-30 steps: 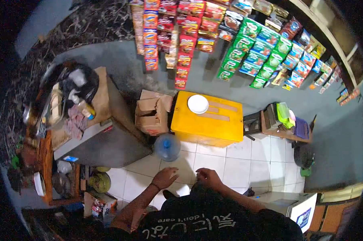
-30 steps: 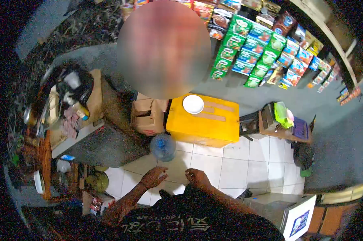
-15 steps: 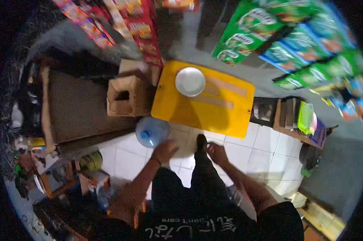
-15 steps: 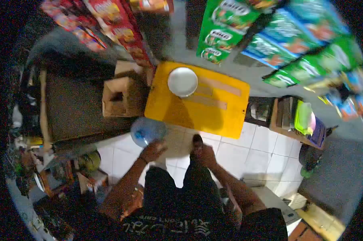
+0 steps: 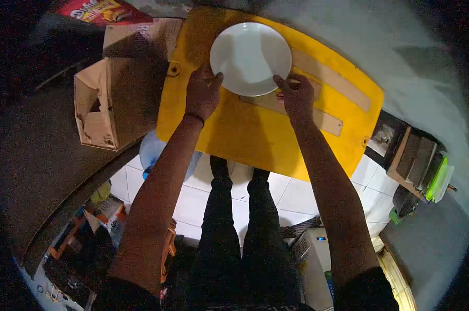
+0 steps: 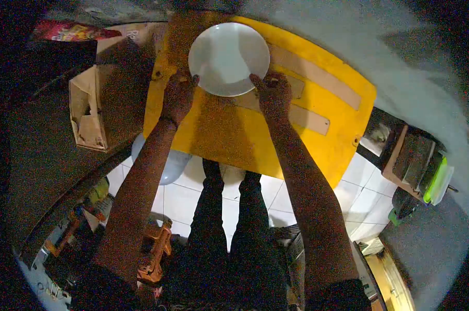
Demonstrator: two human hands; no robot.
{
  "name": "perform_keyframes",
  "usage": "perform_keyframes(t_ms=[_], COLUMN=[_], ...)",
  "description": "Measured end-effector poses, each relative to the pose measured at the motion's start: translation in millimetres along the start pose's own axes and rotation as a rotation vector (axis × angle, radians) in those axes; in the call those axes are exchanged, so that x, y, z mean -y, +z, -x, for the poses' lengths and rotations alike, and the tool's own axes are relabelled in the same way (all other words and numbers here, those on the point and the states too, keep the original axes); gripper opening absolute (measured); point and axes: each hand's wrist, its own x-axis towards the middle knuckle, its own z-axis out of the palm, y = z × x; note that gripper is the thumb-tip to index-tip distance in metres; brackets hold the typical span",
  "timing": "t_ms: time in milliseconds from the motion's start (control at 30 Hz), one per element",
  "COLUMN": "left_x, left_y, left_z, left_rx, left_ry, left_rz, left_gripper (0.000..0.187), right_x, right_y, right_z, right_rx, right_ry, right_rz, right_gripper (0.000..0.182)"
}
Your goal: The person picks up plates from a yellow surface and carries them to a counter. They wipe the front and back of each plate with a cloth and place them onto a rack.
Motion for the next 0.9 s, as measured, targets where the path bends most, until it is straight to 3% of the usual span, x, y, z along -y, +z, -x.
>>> perform_keyframes(t_ms=[133, 200, 333, 400, 533, 600, 733, 800, 900], left_x=[11, 12, 8, -1, -2, -2, 4, 1, -14], left_y=[12, 8, 7, 2, 6, 12, 17, 17, 9], left_z=[-3, -4, -4, -1, 10, 18, 22, 25, 39], left_rx=[-0.075, 0.005, -0.008, 0.055, 0.013, -0.065, 0.037, 0.059, 0.069], left_ry=[-0.053, 0.038, -0.047, -0.016, -0.127, -0.128, -0.304, -0.368, -0.374], left_rz=[0.125, 0.011, 0.188, 0.318, 0.272, 0.481, 0.474, 0.711, 0.819], left_gripper=[0.037, 0.036, 0.036, 0.039, 0.037, 0.035, 0.031, 0.03, 0.03], right_x=[-6, -16, -28, -17, -5, -13, -13, -12, -23], right_y=[9, 7, 9, 4, -11, -20, -30, -26, -28], right_z=[2, -3, -9, 0, 16, 19, 38, 44, 43], right_rx=[-0.104, -0.129, -0.166, -0.147, -0.064, -0.022, -0.009, -0.053, 0.01], right_ry=[-0.043, -0.165, -0.246, -0.07, 0.039, 0.106, 0.124, 0.034, 0.071], right_rz=[0.052, 0.298, 0.052, -0.018, -0.019, 0.157, -0.015, -0.025, 0.071], right_gripper=[0.025, 0.025, 0.023, 0.026, 0.016, 0.017, 0.018, 0.02, 0.016])
